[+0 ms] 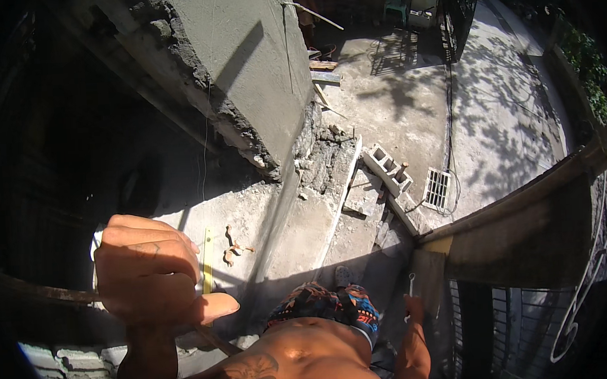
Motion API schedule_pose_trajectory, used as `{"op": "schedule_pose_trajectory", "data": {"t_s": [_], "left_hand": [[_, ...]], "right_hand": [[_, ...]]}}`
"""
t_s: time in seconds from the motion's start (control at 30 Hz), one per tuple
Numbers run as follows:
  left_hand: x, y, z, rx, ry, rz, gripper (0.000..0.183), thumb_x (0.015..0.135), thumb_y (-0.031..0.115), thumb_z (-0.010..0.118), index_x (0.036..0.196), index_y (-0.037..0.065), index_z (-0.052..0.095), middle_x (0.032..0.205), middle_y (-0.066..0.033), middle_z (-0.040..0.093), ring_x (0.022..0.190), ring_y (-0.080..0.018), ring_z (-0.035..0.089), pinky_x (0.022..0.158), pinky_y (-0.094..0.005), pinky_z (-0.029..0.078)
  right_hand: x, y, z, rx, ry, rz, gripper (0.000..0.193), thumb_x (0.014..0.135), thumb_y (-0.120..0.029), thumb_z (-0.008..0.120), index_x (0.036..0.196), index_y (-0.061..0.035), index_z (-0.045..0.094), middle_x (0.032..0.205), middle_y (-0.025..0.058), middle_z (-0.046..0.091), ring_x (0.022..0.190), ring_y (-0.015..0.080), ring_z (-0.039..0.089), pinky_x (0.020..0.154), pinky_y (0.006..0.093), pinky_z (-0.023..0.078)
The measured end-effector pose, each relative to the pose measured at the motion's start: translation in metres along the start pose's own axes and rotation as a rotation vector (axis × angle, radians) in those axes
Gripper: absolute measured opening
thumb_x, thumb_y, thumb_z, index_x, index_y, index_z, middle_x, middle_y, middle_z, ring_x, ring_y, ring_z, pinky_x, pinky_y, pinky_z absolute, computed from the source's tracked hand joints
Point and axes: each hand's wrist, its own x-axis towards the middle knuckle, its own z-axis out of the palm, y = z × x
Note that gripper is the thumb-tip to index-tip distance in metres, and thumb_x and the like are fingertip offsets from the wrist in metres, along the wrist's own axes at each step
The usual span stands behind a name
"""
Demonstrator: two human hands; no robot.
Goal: The person assembles and adjusts a metal scaffolding structure at a construction site. They use a wrench to tighten bolts on the joints and a spirit level to check the alignment of the horizontal bars.
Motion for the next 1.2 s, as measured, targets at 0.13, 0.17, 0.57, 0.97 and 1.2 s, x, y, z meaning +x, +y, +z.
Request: {"op": "schedule_pose_trajectory", "data": {"t_s": [0.13,0.17,0.57,0.97,1.2], "left_hand": [[-0.112,-0.065,0.059,0.026,-0.088,-1.014,0.026,0.078,0.015,0.079,0.083,0.003,0.056,0.064,-0.0123,0.062,0.064,-0.0322,0.067,0.059,-0.0381,0.051],[-0.149,-0.073,0.077,0.125,-0.126,-1.050,0.023,0.082,0.019,0.075,0.087,0.004,0.057,0.066,-0.0152,0.064,0.067,-0.0358,0.068,0.061,-0.0430,0.052],[-0.504,0.236,0.462,-0.216,-0.831,-1.898,0.025,0.086,0.022,0.064,0.102,0.008,0.077,0.104,-0.0173,0.073,0.091,-0.0316,0.073,0.067,-0.0494,0.058],[-0.446,0.354,0.551,-1.217,-0.876,-2.036,0.034,0.083,0.041,0.069,0.099,0.012,0.078,0.100,-0.0111,0.074,0.095,-0.0301,0.073,0.074,-0.0518,0.058],[-0.386,0.320,0.580,-0.749,-1.039,-2.176,0.033,0.080,0.042,0.071,0.094,0.013,0.077,0.098,-0.0083,0.074,0.089,-0.0311,0.073,0.068,-0.0479,0.058]], "right_hand": [[0.025,-0.040,0.004,-0.101,-0.139,-0.014,0.032,0.089,-0.030,0.066,0.075,-0.0025,0.058,0.057,0.0064,0.051,0.044,0.0192,0.049,0.041,0.0383,0.041],[0.027,-0.048,-0.001,-0.184,-0.140,0.014,0.028,0.089,-0.028,0.066,0.076,-0.0053,0.057,0.057,0.0039,0.049,0.044,0.0168,0.047,0.040,0.0367,0.040],[-0.030,-0.245,0.059,-0.546,-0.287,-0.265,0.026,0.090,-0.031,0.065,0.083,-0.0077,0.057,0.059,0.0009,0.046,0.044,0.0151,0.046,0.038,0.0338,0.040],[-0.058,-0.273,0.147,-1.082,-0.478,-0.791,0.037,0.093,-0.036,0.064,0.086,-0.0001,0.067,0.060,0.0084,0.057,0.050,0.0185,0.056,0.050,0.0369,0.045],[-0.010,-0.361,0.221,-1.284,-0.602,-0.978,0.042,0.086,-0.040,0.067,0.097,0.0010,0.068,0.086,0.0269,0.068,0.088,0.0437,0.068,0.074,0.0499,0.051]]}}
